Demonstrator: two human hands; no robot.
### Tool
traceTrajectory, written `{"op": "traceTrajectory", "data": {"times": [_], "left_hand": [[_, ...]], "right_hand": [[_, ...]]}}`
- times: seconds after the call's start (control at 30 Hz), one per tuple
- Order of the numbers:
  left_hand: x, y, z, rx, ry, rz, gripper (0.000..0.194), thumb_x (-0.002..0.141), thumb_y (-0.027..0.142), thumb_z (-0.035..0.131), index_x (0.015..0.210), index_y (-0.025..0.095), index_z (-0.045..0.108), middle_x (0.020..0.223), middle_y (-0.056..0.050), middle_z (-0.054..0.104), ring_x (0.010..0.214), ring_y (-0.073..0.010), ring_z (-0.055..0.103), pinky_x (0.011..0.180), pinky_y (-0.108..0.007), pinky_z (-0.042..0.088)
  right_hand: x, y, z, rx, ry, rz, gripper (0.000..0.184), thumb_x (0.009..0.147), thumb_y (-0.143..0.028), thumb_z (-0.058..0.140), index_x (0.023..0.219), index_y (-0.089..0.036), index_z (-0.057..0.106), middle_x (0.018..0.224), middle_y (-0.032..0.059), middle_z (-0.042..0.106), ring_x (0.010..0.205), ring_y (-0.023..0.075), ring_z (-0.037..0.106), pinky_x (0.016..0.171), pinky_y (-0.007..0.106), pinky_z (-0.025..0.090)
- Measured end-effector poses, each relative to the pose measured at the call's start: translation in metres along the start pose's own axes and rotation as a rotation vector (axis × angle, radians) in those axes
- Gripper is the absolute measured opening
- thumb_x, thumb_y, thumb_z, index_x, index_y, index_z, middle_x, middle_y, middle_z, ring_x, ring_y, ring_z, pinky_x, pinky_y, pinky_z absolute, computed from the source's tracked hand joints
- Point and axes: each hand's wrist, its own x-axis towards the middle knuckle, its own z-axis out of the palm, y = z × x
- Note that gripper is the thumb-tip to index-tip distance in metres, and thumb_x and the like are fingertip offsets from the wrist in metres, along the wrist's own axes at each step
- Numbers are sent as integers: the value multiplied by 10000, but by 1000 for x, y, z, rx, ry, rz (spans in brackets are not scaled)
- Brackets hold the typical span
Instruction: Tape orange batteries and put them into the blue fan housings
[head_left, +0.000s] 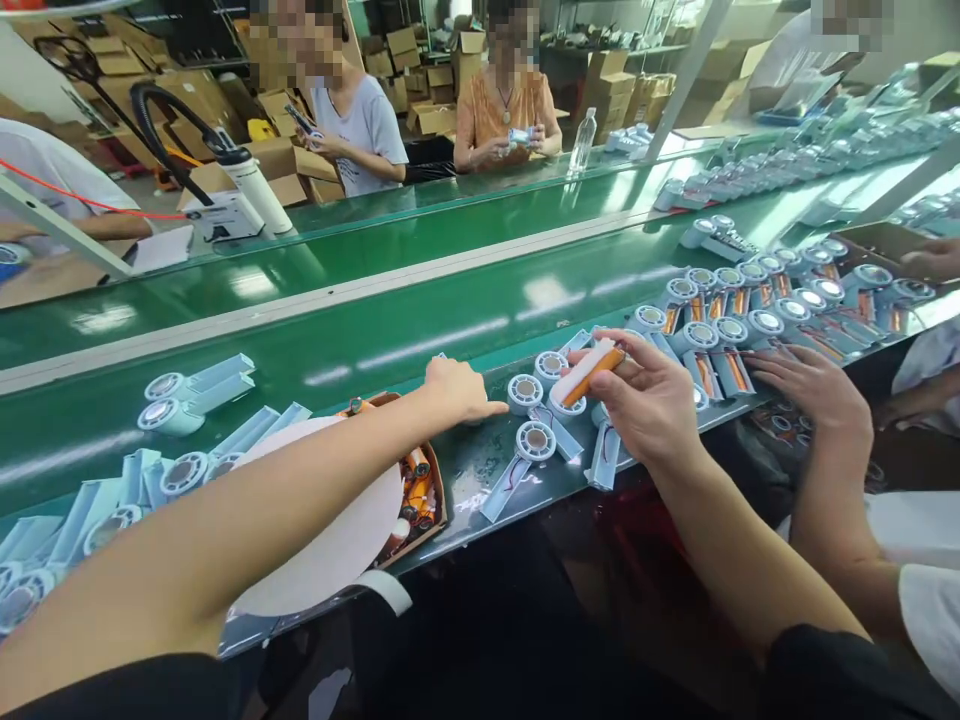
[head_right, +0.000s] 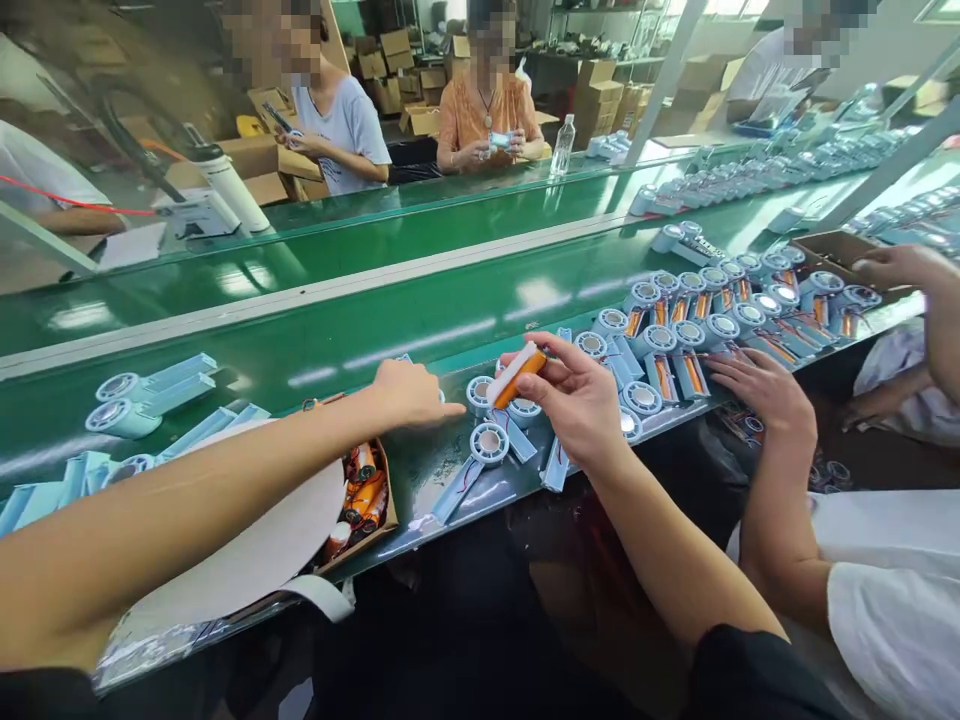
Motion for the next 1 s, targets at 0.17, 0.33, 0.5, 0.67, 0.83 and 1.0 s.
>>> {"op": "traceTrajectory", "data": {"times": [0.17,0.33,0.5,0.67,0.83,1.0], "left_hand": [[31,-30,4,-11,-36,50,489,769,370,784,1232,212,786,1203,-168,766,1117,-343,705,972,-414,554],[48,-112,7,9,28,73,377,753,232,764,1128,213,799,1327,-178,702,1278,-370,592,1047,-442,518],[71,-149,26,-57,51,143,222,822,308,733,1027,303,817,1170,-60,781,1165,-273,665,1016,-343,515],[87,-161,30,-153,105,222,234,905,351,657,1086,320,802,1085,-16,804,1080,-222,709,942,-277,508],[103,-163,36,-248,170,240,303,1015,351,531,1232,274,727,1172,-60,782,1110,-224,704,935,-309,518],[114,-159,40,-298,163,253,354,1040,448,587,1258,188,688,1251,-106,725,1103,-240,693,979,-441,555]], "right_hand": [[9,-13,-18,-148,-13,-44,357,844,-340,903,1169,-322,759,1018,34,843,895,261,833,806,417,721],[67,5,11,-182,-161,1,475,812,-299,904,1242,-265,704,980,40,835,922,236,818,849,402,690],[130,68,88,-374,-446,68,308,845,-292,811,1118,-188,713,887,39,820,821,200,794,790,345,635],[143,110,127,-867,-633,43,268,933,-199,694,1200,-186,708,882,26,820,836,186,779,812,286,562],[131,108,136,-1358,-844,19,325,1025,-256,640,1346,-236,683,1121,63,823,990,231,775,841,277,513],[130,100,153,-1669,-987,83,374,1087,-383,540,1431,-292,657,1142,118,811,1045,316,775,856,342,540]]}}
